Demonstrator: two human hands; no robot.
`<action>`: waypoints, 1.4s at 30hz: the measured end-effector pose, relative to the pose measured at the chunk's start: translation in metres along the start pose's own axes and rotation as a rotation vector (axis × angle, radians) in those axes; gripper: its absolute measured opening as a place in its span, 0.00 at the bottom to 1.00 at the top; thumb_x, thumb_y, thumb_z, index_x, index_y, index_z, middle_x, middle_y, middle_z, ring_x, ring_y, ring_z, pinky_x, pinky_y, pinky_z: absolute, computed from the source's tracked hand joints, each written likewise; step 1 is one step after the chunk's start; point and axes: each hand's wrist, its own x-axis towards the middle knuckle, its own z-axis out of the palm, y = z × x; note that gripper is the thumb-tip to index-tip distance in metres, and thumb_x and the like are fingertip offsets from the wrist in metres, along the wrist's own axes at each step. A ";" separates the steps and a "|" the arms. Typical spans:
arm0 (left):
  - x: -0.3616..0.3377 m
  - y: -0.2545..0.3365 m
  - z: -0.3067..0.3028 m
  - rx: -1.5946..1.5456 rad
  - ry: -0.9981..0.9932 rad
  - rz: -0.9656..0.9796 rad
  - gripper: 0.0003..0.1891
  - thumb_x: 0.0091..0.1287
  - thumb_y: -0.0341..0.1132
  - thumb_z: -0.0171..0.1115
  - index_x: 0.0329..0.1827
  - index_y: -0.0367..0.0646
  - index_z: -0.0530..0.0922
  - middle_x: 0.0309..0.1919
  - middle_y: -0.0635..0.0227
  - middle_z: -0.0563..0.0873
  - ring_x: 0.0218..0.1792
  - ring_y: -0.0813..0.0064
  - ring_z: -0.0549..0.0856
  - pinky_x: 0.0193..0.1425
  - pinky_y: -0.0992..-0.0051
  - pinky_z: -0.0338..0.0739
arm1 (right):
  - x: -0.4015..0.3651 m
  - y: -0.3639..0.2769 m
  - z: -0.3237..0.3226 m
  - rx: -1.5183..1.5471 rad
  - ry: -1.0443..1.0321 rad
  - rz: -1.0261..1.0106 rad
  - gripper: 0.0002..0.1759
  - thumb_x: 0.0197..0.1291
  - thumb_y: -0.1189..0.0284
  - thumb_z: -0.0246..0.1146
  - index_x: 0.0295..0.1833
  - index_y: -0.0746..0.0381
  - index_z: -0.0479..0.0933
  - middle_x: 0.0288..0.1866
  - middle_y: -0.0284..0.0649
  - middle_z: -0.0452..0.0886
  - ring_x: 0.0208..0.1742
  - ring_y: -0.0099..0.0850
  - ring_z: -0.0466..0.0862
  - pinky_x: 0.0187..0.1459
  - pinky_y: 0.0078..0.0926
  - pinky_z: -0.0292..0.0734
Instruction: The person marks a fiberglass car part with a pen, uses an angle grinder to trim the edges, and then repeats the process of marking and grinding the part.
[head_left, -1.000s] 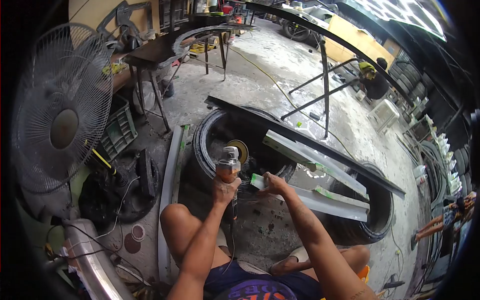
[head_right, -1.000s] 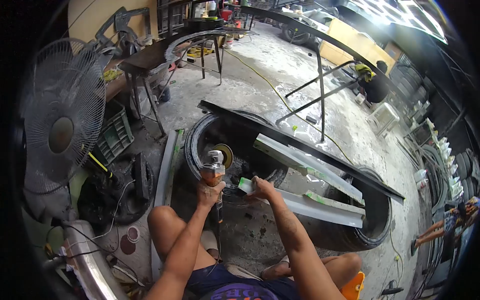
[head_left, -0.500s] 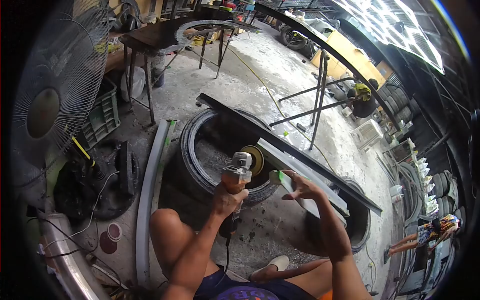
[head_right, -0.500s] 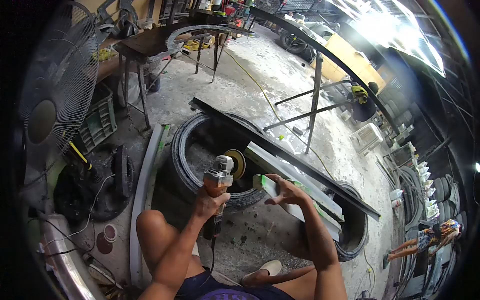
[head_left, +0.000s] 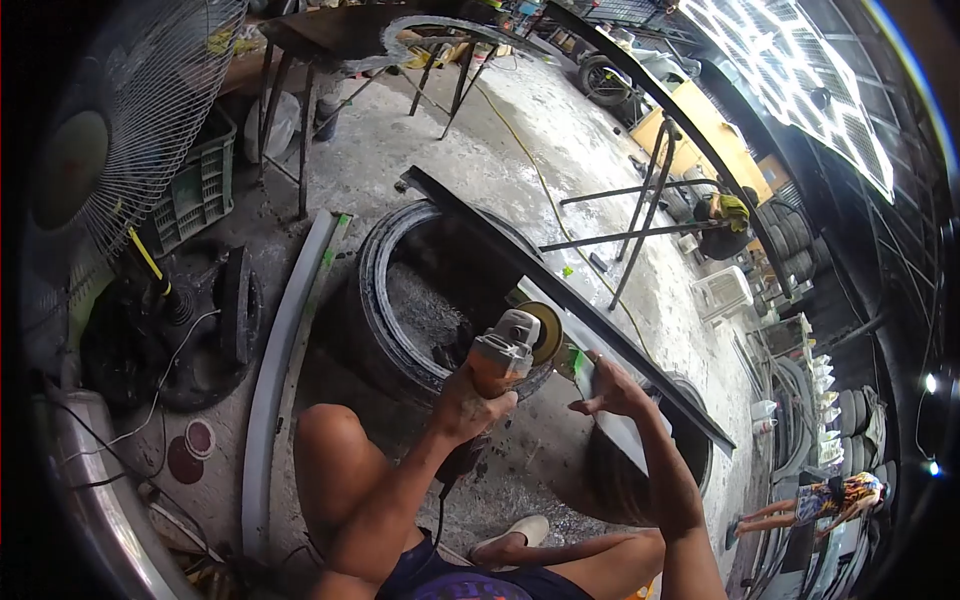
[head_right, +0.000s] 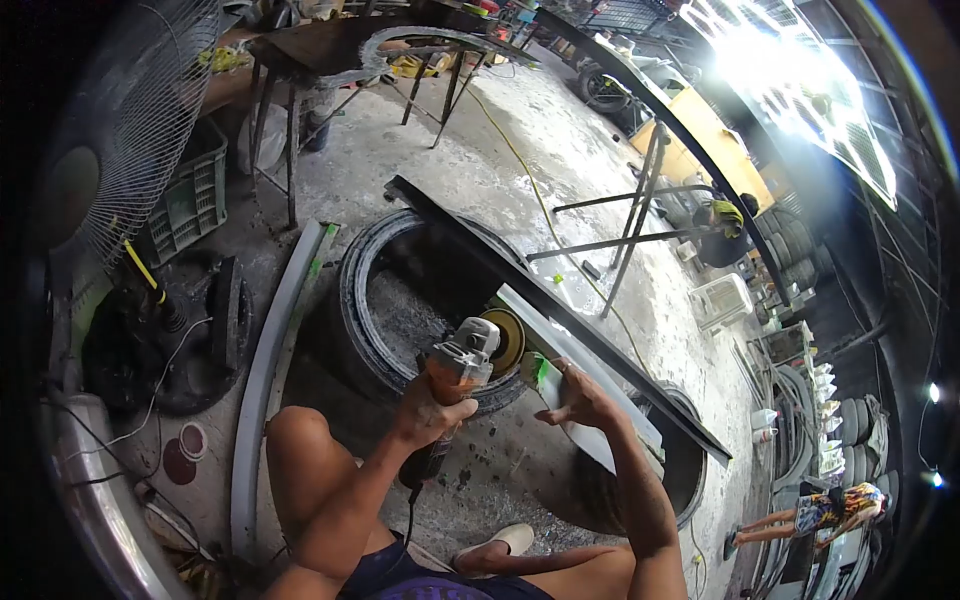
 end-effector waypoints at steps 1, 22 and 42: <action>0.001 -0.004 0.001 -0.002 0.004 -0.003 0.26 0.52 0.37 0.72 0.55 0.38 0.77 0.43 0.61 0.87 0.44 0.66 0.87 0.51 0.69 0.80 | 0.001 0.000 0.001 0.029 0.013 -0.022 0.57 0.35 0.52 0.81 0.69 0.67 0.64 0.57 0.51 0.76 0.61 0.42 0.75 0.63 0.36 0.68; 0.014 -0.014 0.015 0.061 -0.017 0.080 0.29 0.51 0.39 0.71 0.57 0.38 0.75 0.47 0.57 0.87 0.49 0.62 0.87 0.56 0.69 0.80 | 0.010 -0.006 0.010 0.038 -0.019 0.044 0.62 0.33 0.52 0.81 0.73 0.70 0.61 0.60 0.56 0.76 0.65 0.45 0.74 0.66 0.36 0.67; 0.012 -0.010 0.015 0.057 -0.056 0.035 0.27 0.52 0.37 0.70 0.55 0.38 0.76 0.47 0.59 0.87 0.49 0.64 0.86 0.56 0.71 0.79 | 0.015 0.009 0.019 0.030 0.036 -0.079 0.56 0.34 0.54 0.80 0.69 0.66 0.64 0.60 0.53 0.76 0.64 0.44 0.75 0.65 0.37 0.69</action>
